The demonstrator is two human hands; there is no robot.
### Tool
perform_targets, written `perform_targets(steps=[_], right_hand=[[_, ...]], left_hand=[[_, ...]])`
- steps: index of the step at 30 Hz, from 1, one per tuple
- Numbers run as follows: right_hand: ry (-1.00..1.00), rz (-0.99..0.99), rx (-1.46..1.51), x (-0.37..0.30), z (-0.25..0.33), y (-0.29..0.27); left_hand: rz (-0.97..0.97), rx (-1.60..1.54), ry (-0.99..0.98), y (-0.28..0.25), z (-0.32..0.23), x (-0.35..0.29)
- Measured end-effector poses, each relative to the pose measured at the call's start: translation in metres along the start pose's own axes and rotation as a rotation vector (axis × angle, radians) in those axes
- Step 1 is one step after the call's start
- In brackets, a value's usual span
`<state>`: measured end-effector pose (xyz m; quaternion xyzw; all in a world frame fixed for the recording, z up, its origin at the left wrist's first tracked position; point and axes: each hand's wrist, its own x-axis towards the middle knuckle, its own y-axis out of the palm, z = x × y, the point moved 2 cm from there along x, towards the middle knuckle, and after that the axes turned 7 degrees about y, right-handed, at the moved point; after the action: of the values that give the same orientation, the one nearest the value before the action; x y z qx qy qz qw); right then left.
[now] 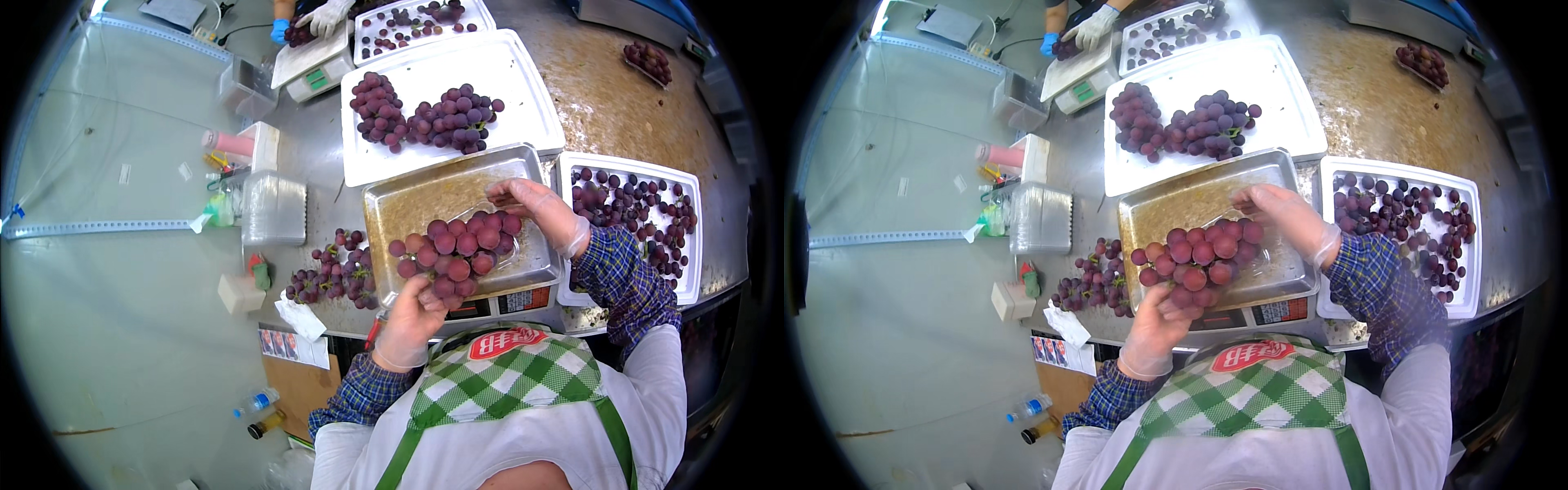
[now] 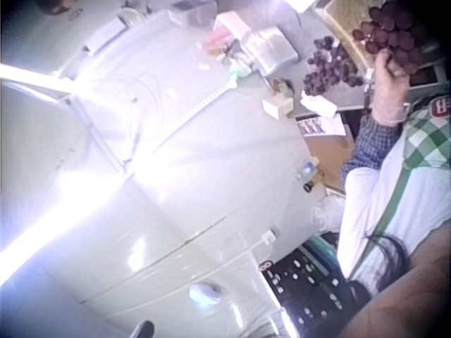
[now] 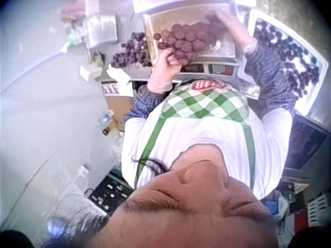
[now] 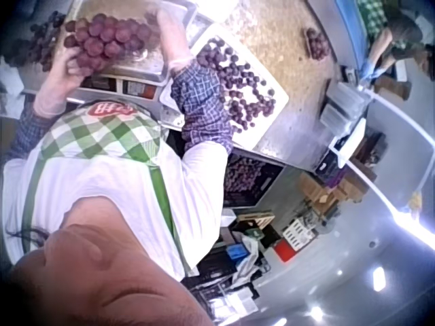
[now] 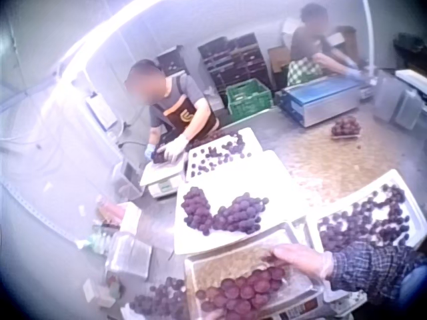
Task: The person processes grapes by weighing them on a scale, using shears to trim individual grapes from bunches, and placing them into trays or large crates.
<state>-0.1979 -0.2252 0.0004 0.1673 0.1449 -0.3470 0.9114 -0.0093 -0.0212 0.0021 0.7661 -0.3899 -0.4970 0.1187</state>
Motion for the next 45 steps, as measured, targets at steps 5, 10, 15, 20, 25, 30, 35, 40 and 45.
perform_targets(steps=[5,10,15,20,25,30,35,40,45], right_hand=[[0.018,-0.014,0.017,0.003,-0.004,0.002],[0.022,-0.034,0.009,0.006,-0.005,0.002],[0.020,-0.084,-0.077,0.014,-0.014,-0.003],[-0.009,-0.154,-0.175,0.019,-0.015,-0.007],[-0.041,-0.213,-0.488,0.022,-0.018,-0.007],[-0.074,-0.221,-0.602,0.022,-0.018,-0.003],[-0.099,-0.206,-0.597,0.023,-0.020,0.000],[-0.088,-0.168,-0.574,0.029,-0.027,-0.002],[0.017,-0.095,-0.404,0.029,-0.026,-0.006]], left_hand=[[0.055,-0.010,-0.023,-0.035,0.004,0.018],[0.015,0.026,-0.025,-0.032,0.005,0.019],[0.002,0.034,-0.028,-0.009,0.000,0.007],[0.036,-0.074,-0.015,-0.013,-0.002,0.006],[0.187,-0.045,-0.007,-0.022,-0.006,0.007],[0.058,-0.060,0.020,-0.002,-0.006,-0.004],[0.115,-0.140,-0.019,-0.022,0.000,0.003],[-0.107,-0.048,-0.020,0.005,-0.001,-0.007],[-0.025,-0.016,-0.030,-0.024,0.008,0.004]])
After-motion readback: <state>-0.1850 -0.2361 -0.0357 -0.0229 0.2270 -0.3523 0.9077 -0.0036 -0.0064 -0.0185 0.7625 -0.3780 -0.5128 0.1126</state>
